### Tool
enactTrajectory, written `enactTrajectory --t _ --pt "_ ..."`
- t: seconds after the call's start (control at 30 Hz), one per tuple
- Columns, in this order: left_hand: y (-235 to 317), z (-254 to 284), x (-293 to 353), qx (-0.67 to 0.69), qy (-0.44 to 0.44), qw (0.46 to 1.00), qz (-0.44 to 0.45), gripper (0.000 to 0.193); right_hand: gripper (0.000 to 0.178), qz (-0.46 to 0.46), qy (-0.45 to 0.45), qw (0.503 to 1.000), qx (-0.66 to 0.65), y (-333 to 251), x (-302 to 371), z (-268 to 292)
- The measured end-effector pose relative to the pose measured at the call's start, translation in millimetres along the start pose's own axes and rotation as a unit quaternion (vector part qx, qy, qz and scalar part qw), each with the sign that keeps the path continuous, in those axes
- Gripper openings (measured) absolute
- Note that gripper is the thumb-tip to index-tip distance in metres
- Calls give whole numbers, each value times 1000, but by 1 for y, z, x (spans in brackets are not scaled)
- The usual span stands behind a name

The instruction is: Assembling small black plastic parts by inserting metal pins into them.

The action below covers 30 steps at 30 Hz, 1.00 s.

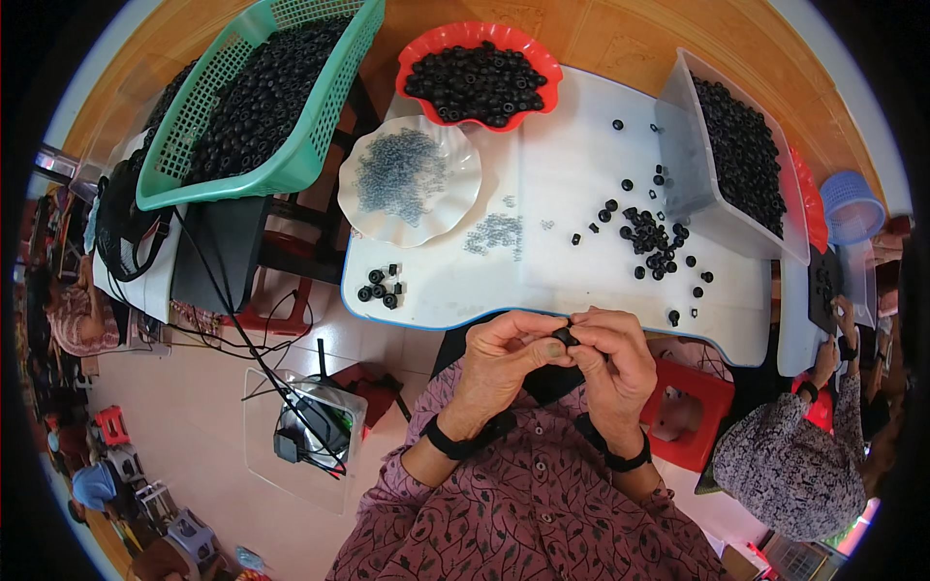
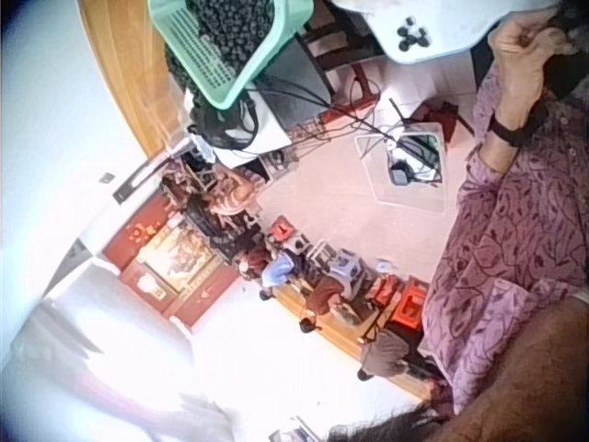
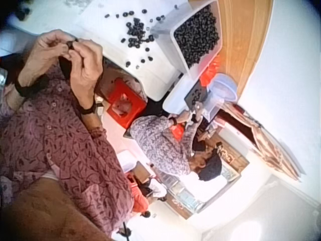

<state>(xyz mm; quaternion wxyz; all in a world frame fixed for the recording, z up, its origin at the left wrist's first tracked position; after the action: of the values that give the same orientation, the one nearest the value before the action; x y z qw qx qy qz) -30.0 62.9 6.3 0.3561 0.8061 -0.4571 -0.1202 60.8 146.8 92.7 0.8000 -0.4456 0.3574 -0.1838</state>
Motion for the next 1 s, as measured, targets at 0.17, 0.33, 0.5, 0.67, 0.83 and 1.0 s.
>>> enactTrajectory --t 0.17,0.33,0.5,0.67,0.83,1.0 --pt "0 1 0 -32 17 999 3 19 15 35 17 998 41 -3 1 1" --pt "3 2 3 -74 20 997 -16 22 19 73 -6 987 140 -8 3 -4" --pt "6 -3 3 -88 22 996 -15 23 21 114 -23 971 208 -17 2 -8" --pt "1 1 2 -88 23 996 -5 25 22 119 -33 961 246 -23 1 -12" --pt "1 1 0 -86 21 996 -3 24 24 103 -45 960 255 -23 1 -14" --pt "6 -1 2 -149 32 988 -4 22 28 87 -62 965 239 -21 0 -13"
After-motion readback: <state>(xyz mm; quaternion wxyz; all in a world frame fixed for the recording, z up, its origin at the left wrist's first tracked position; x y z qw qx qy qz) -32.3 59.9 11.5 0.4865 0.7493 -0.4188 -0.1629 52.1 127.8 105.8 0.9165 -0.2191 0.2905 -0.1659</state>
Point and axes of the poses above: each hand's wrist, its own x-axis away from the middle knuckle, its own z-axis out of the back of the hand, y = z × x, the point moved 8 cm from there along -x, towards the middle knuckle, and after that the axes turned 1 degree about y, right-handed, at the moved point
